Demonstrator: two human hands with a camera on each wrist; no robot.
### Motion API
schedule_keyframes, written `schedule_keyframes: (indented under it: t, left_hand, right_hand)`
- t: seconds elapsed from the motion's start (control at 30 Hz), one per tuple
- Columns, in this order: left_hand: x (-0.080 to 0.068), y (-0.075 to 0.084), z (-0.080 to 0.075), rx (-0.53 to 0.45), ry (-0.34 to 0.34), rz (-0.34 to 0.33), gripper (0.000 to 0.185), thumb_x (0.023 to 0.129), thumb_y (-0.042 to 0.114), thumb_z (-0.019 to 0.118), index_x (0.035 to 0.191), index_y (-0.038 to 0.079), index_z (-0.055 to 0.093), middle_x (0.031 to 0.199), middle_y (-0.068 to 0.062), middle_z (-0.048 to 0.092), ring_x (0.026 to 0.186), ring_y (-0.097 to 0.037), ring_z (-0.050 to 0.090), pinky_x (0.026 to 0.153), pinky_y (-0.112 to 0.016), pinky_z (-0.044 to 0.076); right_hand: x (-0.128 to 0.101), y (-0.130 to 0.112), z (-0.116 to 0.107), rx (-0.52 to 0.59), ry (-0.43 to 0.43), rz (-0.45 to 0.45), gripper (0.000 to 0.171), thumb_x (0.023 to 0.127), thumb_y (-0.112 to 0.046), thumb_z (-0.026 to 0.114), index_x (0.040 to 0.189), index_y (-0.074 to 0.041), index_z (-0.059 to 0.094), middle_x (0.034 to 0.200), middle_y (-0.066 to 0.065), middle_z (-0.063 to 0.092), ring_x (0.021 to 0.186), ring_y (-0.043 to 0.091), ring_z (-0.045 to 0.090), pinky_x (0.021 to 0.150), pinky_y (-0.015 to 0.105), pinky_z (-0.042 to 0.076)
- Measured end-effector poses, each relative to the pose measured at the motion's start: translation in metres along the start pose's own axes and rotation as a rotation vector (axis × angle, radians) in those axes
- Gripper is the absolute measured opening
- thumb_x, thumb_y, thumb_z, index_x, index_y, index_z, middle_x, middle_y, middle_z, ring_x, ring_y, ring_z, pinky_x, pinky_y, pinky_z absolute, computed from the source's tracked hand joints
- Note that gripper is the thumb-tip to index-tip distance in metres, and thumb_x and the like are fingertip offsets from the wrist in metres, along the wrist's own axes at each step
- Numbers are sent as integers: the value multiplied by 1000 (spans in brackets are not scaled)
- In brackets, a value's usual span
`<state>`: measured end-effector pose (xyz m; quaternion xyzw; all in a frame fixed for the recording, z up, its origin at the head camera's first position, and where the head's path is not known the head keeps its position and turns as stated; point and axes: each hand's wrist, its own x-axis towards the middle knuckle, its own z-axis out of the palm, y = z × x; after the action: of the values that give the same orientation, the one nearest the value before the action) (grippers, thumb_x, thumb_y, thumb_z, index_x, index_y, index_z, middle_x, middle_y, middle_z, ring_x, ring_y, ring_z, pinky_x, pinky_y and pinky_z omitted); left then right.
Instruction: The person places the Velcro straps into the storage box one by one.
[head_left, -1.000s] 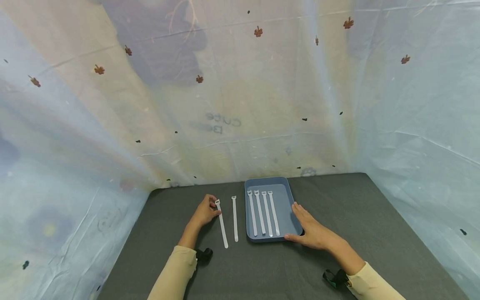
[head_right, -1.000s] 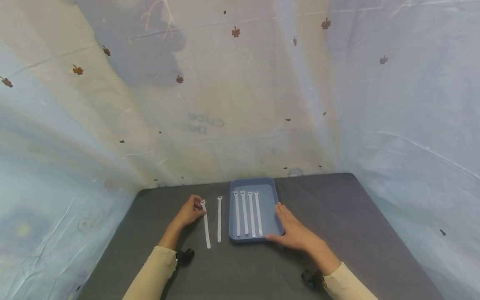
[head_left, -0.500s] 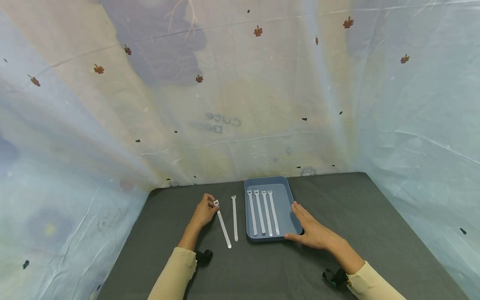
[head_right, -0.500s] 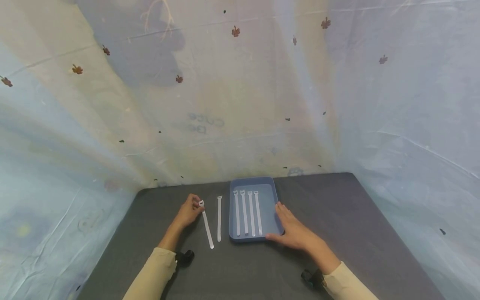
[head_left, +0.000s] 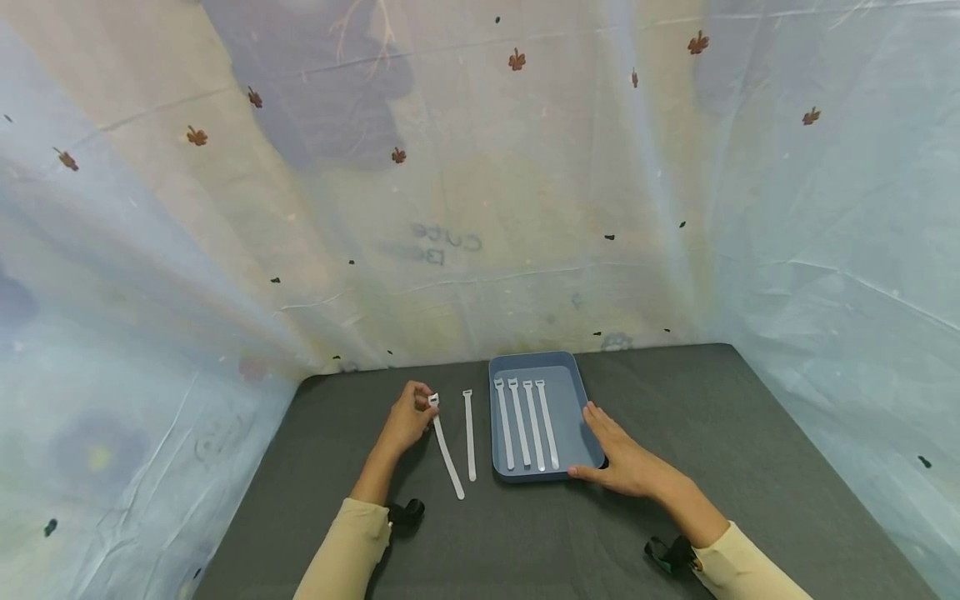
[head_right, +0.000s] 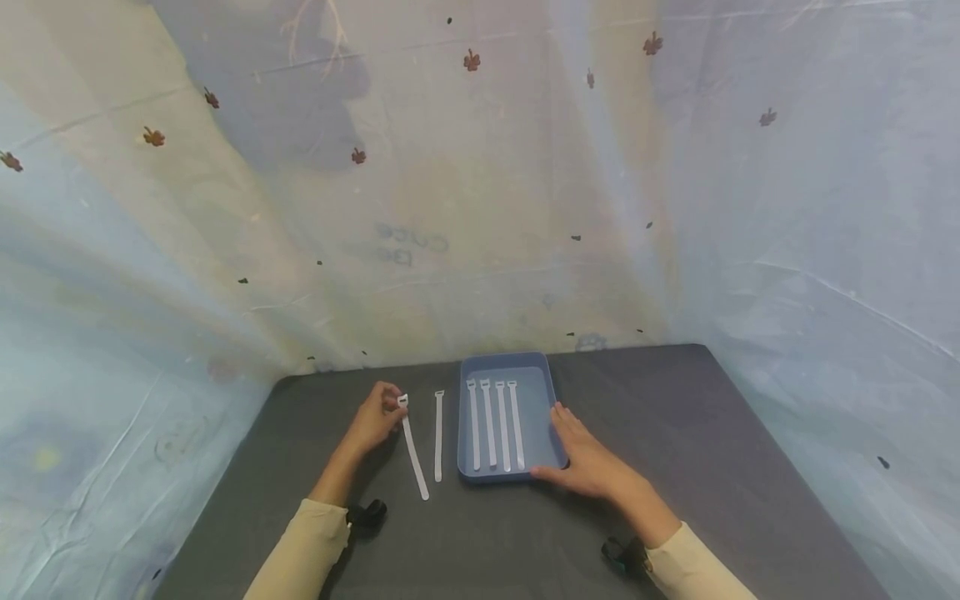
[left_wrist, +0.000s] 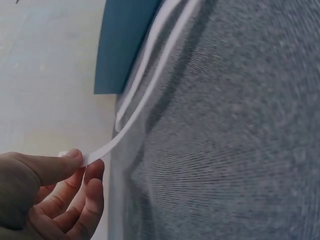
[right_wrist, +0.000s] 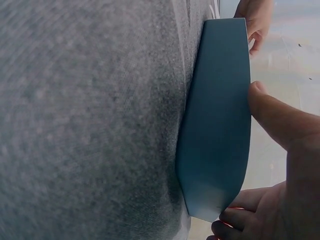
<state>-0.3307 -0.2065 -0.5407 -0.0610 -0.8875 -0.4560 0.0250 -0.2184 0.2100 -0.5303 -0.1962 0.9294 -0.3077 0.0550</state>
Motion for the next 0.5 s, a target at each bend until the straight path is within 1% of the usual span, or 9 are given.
schedule_keyframes:
  t: [0.17, 0.23, 0.3, 0.4, 0.5]
  left_hand:
    - [-4, 6, -3, -81, -10, -19, 39, 98, 3, 79, 132, 4, 59, 106, -14, 71, 81, -22, 74, 73, -40, 65]
    - [-5, 9, -4, -99, -20, -21, 36, 98, 4, 79, 129, 2, 62, 106, -13, 73, 83, -21, 75, 76, -43, 66]
    - [-6, 13, -5, -102, -28, -10, 31, 98, 6, 79, 126, 1, 64, 105, -12, 74, 83, -22, 75, 78, -46, 66]
    - [-8, 19, -7, -115, -39, 9, 25, 100, 7, 78, 120, 3, 64, 104, -11, 74, 85, -26, 76, 79, -50, 66]
    - [-11, 27, -9, -131, -47, 19, 23, 100, 8, 77, 119, 7, 64, 105, -11, 75, 88, -33, 76, 77, -48, 66]
  right_hand:
    - [-1, 0, 0, -2, 3, -1, 119, 95, -62, 76, 169, 7, 14, 177, 28, 7, 162, 50, 11, 125, 72, 24]
    - [-1, 0, 0, -3, 3, 0, 119, 95, -62, 76, 169, 7, 14, 177, 28, 7, 162, 50, 11, 125, 72, 24]
    - [-1, 0, 0, -8, 3, -1, 119, 95, -62, 76, 169, 7, 14, 177, 28, 7, 162, 50, 11, 125, 72, 24]
    - [0, 1, 0, -13, 3, -2, 119, 95, -63, 75, 169, 7, 14, 177, 28, 8, 162, 50, 12, 125, 72, 24]
    - [0, 1, 0, -15, 2, -2, 119, 95, -63, 75, 169, 6, 14, 177, 28, 7, 162, 49, 12, 125, 72, 24]
